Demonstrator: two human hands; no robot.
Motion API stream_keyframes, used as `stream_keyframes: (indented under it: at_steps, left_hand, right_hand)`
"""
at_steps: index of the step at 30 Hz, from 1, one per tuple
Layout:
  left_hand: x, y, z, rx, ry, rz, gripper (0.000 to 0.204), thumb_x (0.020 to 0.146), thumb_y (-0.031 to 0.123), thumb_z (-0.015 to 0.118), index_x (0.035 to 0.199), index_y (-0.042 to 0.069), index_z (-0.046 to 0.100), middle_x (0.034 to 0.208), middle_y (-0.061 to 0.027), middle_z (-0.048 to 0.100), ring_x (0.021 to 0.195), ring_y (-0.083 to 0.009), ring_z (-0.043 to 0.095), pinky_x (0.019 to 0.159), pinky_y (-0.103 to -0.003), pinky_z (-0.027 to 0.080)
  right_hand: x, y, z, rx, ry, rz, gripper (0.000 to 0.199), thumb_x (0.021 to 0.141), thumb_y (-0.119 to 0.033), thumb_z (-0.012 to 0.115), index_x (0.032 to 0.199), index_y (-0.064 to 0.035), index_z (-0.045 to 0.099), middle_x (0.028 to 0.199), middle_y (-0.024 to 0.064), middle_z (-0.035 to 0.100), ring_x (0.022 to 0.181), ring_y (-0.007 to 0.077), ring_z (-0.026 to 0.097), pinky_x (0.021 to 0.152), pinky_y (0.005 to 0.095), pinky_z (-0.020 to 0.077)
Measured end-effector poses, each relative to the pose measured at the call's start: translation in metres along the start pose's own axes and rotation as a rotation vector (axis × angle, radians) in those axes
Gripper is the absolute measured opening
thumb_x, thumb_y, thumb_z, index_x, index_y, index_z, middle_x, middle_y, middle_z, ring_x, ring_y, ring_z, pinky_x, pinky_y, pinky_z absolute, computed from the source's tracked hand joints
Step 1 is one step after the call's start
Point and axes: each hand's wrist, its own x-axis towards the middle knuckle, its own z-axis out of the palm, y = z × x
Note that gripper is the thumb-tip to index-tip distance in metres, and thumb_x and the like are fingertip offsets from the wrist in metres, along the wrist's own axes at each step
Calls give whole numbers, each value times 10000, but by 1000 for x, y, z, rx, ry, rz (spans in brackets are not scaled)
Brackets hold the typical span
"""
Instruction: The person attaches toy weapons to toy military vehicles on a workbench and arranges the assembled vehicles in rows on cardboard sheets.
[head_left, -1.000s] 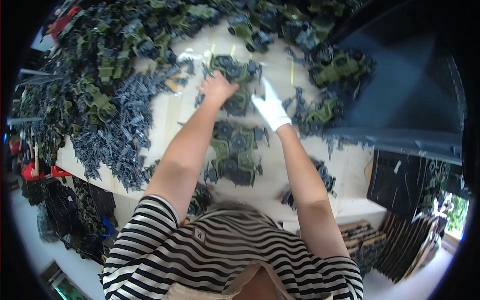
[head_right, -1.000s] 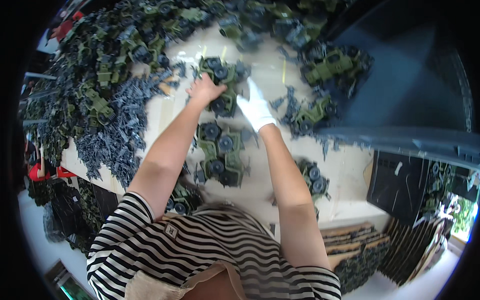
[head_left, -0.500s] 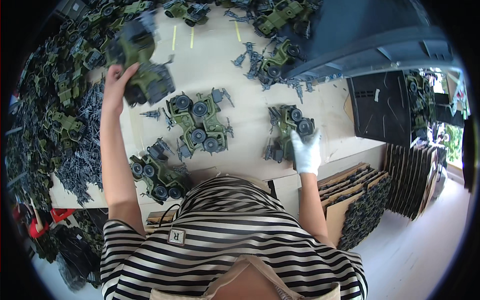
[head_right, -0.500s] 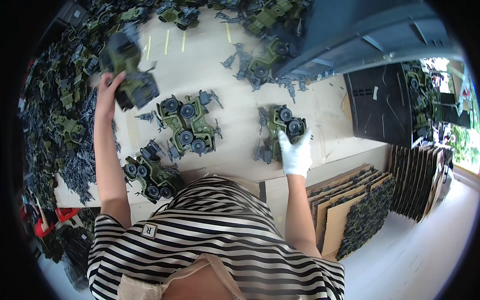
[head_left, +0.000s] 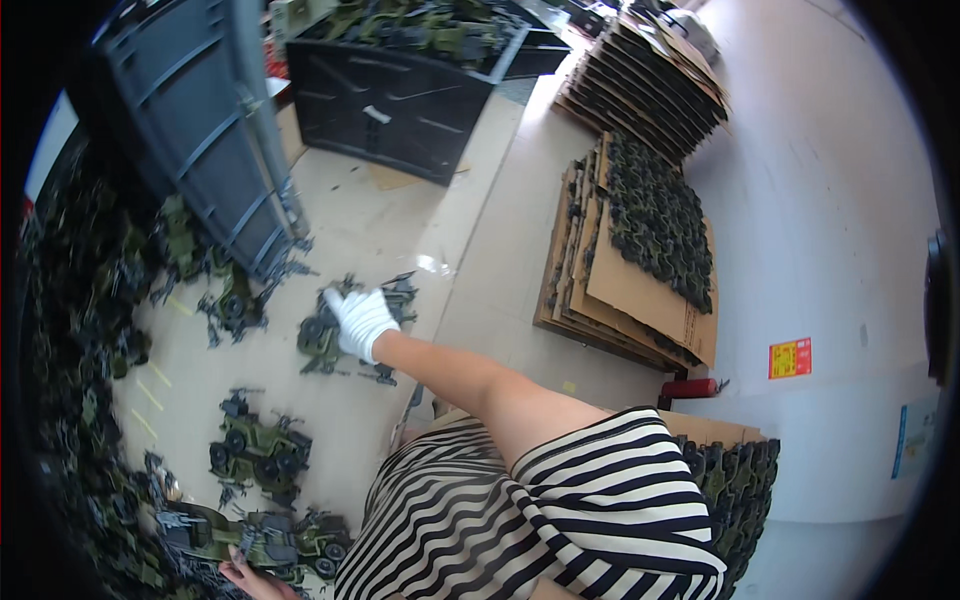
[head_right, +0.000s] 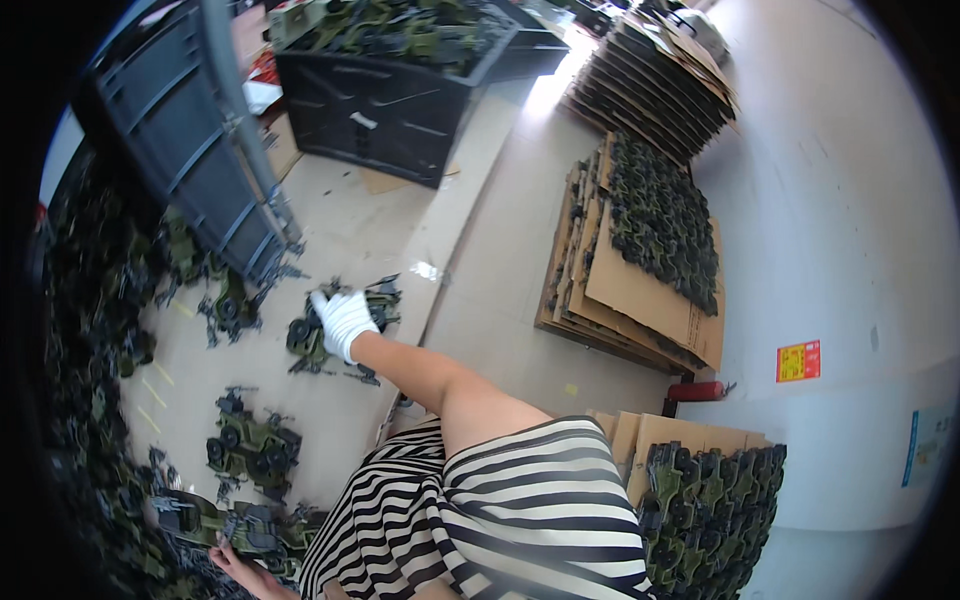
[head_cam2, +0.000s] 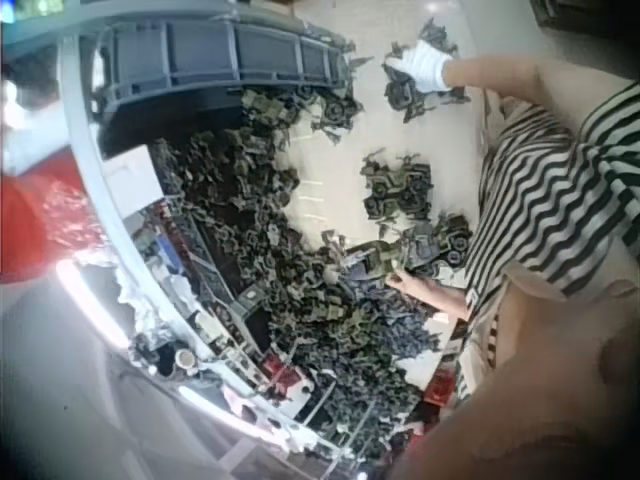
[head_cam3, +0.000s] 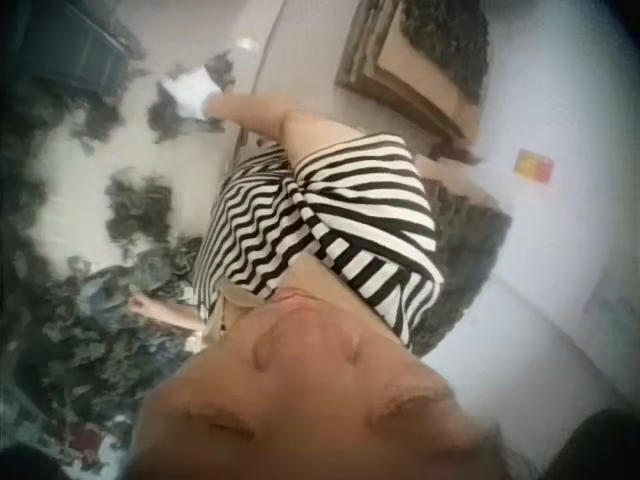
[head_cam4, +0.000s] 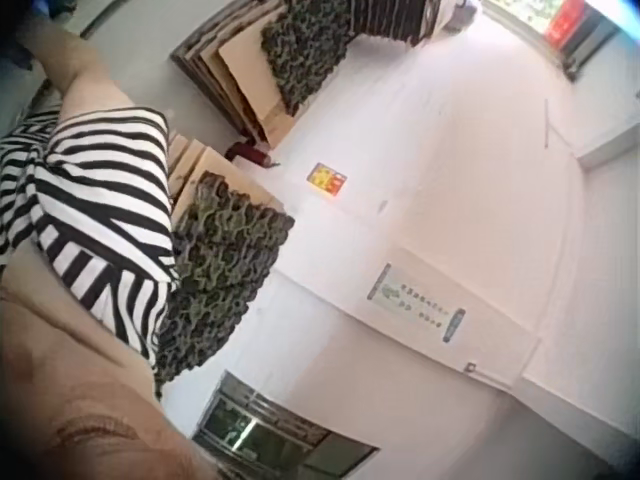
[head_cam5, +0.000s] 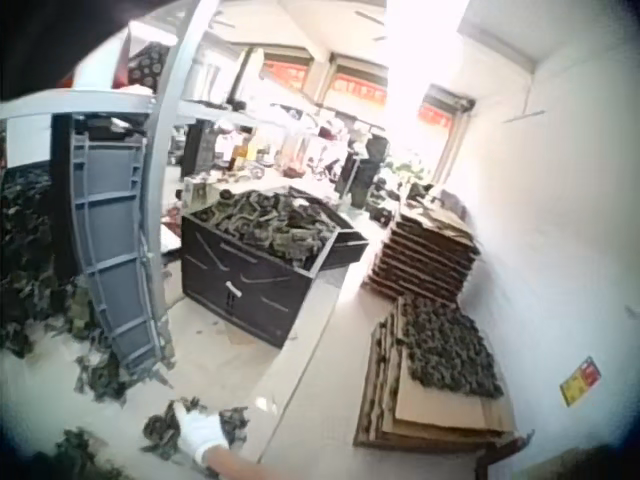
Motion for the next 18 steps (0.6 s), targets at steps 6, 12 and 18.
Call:
stream_keyframes:
  at_steps: [6,12,18]
  left_hand:
    - [-72,33,71,149,-121,345,792,906,470,657,1494,51,333,1458,-240,395,1270,-413,425,1070,-545,339]
    - [-167,122,248,-270,-627,353,669,885,170,695,1429,23,335,1354,-147,471,1177,-245,488,1009,-379,399]
    - [-313,173,471,38,-1204,720,436,828,143,758,1165,45,500,1076,-59,534,976,-156,500,878,-297,422]
  right_hand:
    - [-50,67,-79,507,-63,21,773,764,-336,675,1423,-53,386,1138,240,630,1036,409,617,922,455,476]
    - [-99,246,-132,769,57,225,840,745,-390,667,1453,-66,354,1210,275,599,1062,438,607,929,445,487]
    - [-198,450,-128,752,460,766,815,656,-358,674,1390,-85,446,1111,241,654,1017,391,640,895,440,503]
